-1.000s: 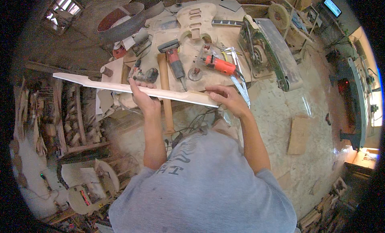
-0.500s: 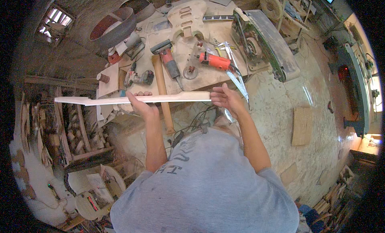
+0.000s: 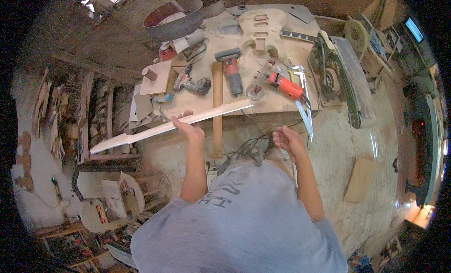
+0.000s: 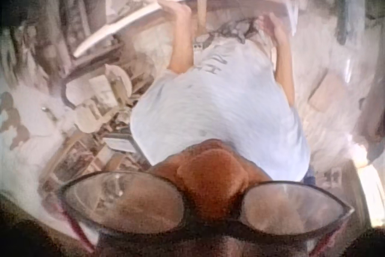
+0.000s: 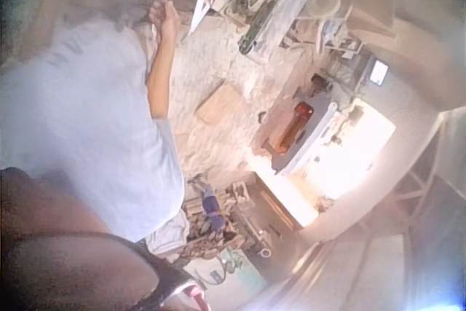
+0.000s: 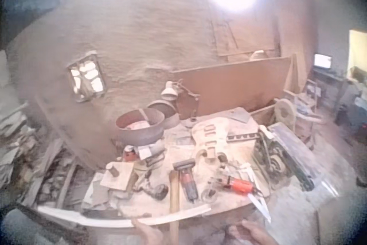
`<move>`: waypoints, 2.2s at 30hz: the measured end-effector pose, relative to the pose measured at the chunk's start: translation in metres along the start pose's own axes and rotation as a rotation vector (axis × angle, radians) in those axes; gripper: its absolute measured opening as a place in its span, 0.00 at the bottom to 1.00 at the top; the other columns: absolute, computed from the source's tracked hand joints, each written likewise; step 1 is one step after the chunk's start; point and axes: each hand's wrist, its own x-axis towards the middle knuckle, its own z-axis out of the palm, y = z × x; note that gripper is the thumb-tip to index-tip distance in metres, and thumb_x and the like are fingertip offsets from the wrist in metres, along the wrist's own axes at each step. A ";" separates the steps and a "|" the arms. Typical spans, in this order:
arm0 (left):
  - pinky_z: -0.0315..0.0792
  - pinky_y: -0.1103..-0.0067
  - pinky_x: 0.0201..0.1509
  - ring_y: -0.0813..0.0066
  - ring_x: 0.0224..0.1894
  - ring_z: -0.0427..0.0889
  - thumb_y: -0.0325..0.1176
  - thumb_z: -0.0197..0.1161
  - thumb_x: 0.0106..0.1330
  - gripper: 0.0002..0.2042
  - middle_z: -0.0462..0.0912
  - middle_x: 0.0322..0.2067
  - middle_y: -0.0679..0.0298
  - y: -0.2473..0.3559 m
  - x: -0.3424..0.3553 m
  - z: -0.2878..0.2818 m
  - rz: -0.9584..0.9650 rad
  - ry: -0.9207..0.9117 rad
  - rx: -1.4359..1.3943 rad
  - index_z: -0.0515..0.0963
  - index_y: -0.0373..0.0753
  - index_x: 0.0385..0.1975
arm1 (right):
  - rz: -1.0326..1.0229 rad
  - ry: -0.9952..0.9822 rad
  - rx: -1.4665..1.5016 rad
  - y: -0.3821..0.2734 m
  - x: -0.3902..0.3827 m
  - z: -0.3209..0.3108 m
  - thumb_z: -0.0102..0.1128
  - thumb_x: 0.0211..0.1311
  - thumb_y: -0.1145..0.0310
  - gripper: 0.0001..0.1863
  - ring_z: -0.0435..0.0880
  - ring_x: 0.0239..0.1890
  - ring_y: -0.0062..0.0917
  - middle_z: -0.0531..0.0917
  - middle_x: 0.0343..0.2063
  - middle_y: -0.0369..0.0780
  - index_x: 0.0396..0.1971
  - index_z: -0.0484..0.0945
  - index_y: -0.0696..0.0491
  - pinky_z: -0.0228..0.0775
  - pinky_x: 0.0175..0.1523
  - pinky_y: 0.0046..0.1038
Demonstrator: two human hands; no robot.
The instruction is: The person picks up a guitar neck to check its fit against a guitar body, uses a handheld router to shape the neck, and then places the neck back onto the body.
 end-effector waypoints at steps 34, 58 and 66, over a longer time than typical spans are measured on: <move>0.78 0.68 0.64 0.58 0.65 0.75 0.49 0.58 0.77 0.27 0.77 0.63 0.52 -0.158 0.227 0.157 -0.269 0.167 -0.084 0.69 0.34 0.66 | -0.515 0.328 -0.498 -0.177 0.269 -0.053 0.67 0.67 0.56 0.25 0.88 0.44 0.30 0.88 0.42 0.47 0.51 0.82 0.63 0.78 0.53 0.29; 0.72 0.66 0.70 0.53 0.68 0.74 0.41 0.57 0.78 0.27 0.72 0.66 0.45 -0.095 0.121 0.096 -0.239 -0.272 0.189 0.64 0.30 0.69 | -0.285 0.281 -0.442 -0.288 0.377 -0.010 0.64 0.41 0.74 0.08 0.81 0.15 0.29 0.82 0.18 0.46 0.18 0.78 0.64 0.68 0.17 0.30; 0.66 0.64 0.75 0.51 0.68 0.73 0.47 0.57 0.78 0.32 0.69 0.68 0.43 -0.052 0.040 0.081 -0.247 -0.449 0.286 0.60 0.29 0.71 | -0.216 0.009 -0.085 -0.262 0.226 -0.016 0.60 0.49 0.79 0.08 0.77 0.13 0.26 0.75 0.13 0.42 0.13 0.75 0.58 0.68 0.17 0.27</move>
